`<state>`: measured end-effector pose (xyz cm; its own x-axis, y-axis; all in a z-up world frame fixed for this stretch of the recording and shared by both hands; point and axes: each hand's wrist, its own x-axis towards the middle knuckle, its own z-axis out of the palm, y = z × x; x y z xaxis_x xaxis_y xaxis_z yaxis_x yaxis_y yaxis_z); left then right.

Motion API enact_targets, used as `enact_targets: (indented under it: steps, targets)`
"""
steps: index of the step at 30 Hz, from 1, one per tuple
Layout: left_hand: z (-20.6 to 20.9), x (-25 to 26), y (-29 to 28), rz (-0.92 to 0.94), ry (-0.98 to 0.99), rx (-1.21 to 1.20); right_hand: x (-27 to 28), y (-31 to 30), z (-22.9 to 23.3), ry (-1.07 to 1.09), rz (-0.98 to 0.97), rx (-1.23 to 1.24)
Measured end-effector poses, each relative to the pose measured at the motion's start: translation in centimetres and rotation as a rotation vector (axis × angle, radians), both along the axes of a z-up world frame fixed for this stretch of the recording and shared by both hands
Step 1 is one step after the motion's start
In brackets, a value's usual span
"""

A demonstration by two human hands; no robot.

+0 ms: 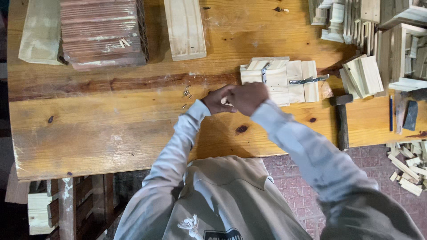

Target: The person is assembling a small wooden structure on a workbench, attaching metal hinges to wood pieces using screws and a screwdriver.

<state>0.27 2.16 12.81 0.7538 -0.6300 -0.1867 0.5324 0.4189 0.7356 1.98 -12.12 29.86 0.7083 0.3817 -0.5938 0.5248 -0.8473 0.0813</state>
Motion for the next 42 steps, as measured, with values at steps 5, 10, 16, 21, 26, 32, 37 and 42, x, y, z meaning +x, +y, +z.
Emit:
enact_targets:
  steps: [5, 10, 16, 21, 26, 32, 37, 42]
  targets:
    - [-7.9, -0.6, 4.5, 0.321, -0.714, 0.863, -2.0, -4.7, 7.3, -0.028, -0.321, 0.135]
    - [-11.5, -3.8, 2.1, 0.306, -0.647, 1.214, -4.6, -12.3, -7.6, 0.237, -0.346, 0.325]
    - [-15.3, -3.8, -0.5, 0.428, -0.892, 1.391, -7.2, -14.5, -19.9, 0.313, -0.426, 0.464]
    - [-16.5, -3.9, -0.9, 0.524, -0.922, 1.336, -8.5, -15.7, -24.8, 0.225, -0.364, 0.504]
    - [-15.0, -4.0, -1.1, 0.542, -0.79, 1.333, -9.5, -15.8, -27.2, 0.016, -0.212, 0.52]
    - [-14.6, -3.4, -0.8, 0.584, -0.854, 1.29, -9.1, -15.6, -25.1, 0.115, -0.311, 0.625]
    - [-14.6, -3.6, -0.9, 0.573, -0.879, 1.348, -9.2, -15.6, -23.2, 0.124, -0.274, 0.62]
    - [-15.2, -3.7, -0.9, 0.46, -0.877, 1.48, -8.7, -15.9, -24.3, 0.158, -0.225, 0.618]
